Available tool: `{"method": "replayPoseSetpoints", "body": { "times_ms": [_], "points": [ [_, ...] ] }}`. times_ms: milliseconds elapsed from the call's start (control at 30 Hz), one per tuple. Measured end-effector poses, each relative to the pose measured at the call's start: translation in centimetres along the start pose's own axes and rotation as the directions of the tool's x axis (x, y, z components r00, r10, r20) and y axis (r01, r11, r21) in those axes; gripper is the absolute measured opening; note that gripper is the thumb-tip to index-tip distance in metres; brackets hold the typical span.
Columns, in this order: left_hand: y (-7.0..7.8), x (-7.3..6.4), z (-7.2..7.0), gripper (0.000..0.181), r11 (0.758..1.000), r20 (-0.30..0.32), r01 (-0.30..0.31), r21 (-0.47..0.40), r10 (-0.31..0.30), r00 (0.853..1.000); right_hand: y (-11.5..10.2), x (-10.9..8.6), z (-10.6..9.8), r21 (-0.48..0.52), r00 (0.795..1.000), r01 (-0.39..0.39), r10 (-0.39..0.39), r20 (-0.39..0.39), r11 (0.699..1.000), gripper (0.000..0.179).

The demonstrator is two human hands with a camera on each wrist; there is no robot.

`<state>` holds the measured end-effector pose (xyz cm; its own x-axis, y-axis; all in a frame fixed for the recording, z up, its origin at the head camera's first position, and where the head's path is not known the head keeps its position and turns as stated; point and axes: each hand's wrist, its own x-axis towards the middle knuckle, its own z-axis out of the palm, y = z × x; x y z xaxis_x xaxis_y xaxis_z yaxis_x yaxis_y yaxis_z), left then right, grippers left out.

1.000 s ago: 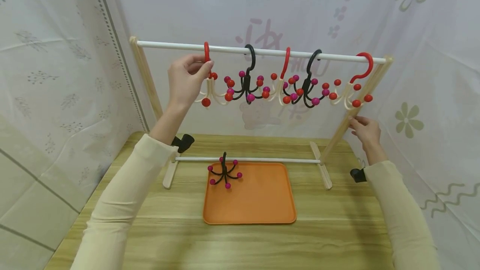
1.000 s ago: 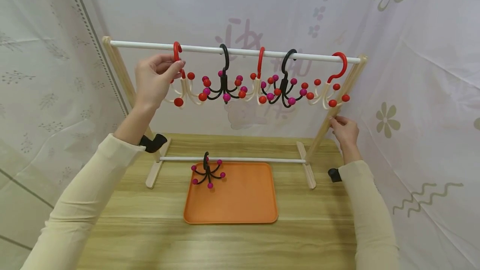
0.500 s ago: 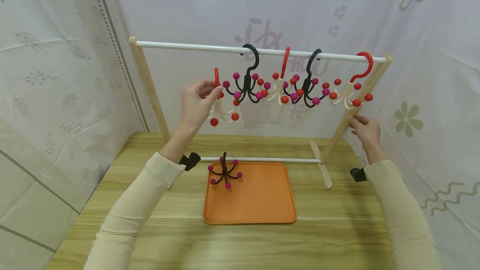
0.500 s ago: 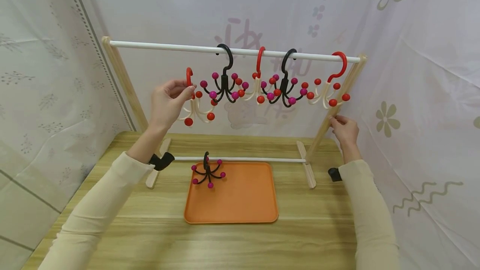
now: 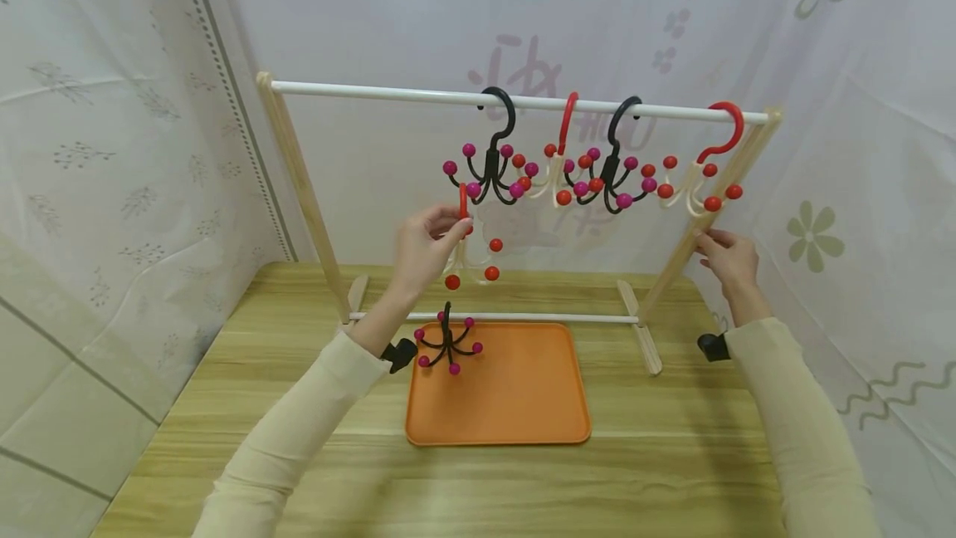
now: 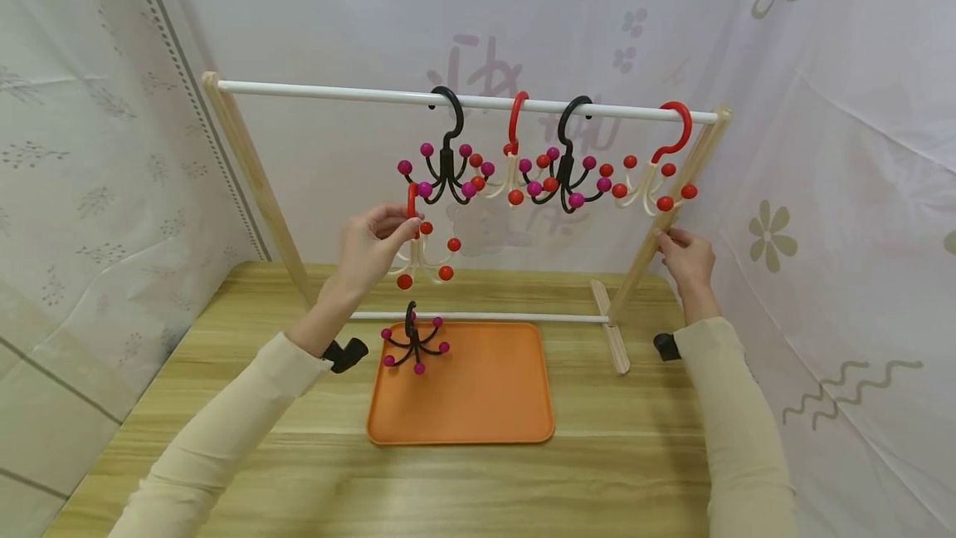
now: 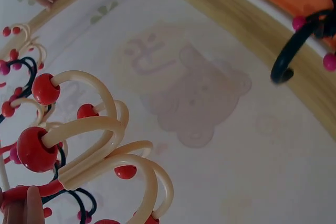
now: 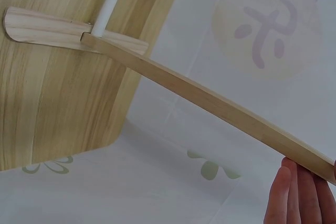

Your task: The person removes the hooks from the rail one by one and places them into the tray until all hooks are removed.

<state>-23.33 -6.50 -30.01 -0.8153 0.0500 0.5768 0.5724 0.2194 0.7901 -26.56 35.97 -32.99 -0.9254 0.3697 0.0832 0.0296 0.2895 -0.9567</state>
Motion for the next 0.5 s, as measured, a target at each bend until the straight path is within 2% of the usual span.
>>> {"method": "replayPoseSetpoints", "body": {
  "times_ms": [133, 367, 500],
  "points": [
    [-0.5, -1.0, 0.9, 0.015, 0.999, 0.020, 0.027, -0.019, -0.027, 0.999, 0.0, 0.0, 0.0, -0.012, 1.000, -0.004, 0.004, 0.001, 1.000, 0.057],
    [-1.3, -2.3, 2.2, 0.018, 1.000, 0.047, 0.018, -0.024, -0.017, 0.999, 0.1, 0.2, -0.1, -0.018, 1.000, -0.009, 0.009, -0.002, 1.000, 0.057],
    [-1.7, -3.0, 2.9, 0.019, 0.999, 0.066, 0.038, -0.037, -0.035, 0.997, 0.1, 0.2, -0.1, -0.019, 1.000, -0.016, 0.016, -0.001, 1.000, 0.058]
  ]
}}
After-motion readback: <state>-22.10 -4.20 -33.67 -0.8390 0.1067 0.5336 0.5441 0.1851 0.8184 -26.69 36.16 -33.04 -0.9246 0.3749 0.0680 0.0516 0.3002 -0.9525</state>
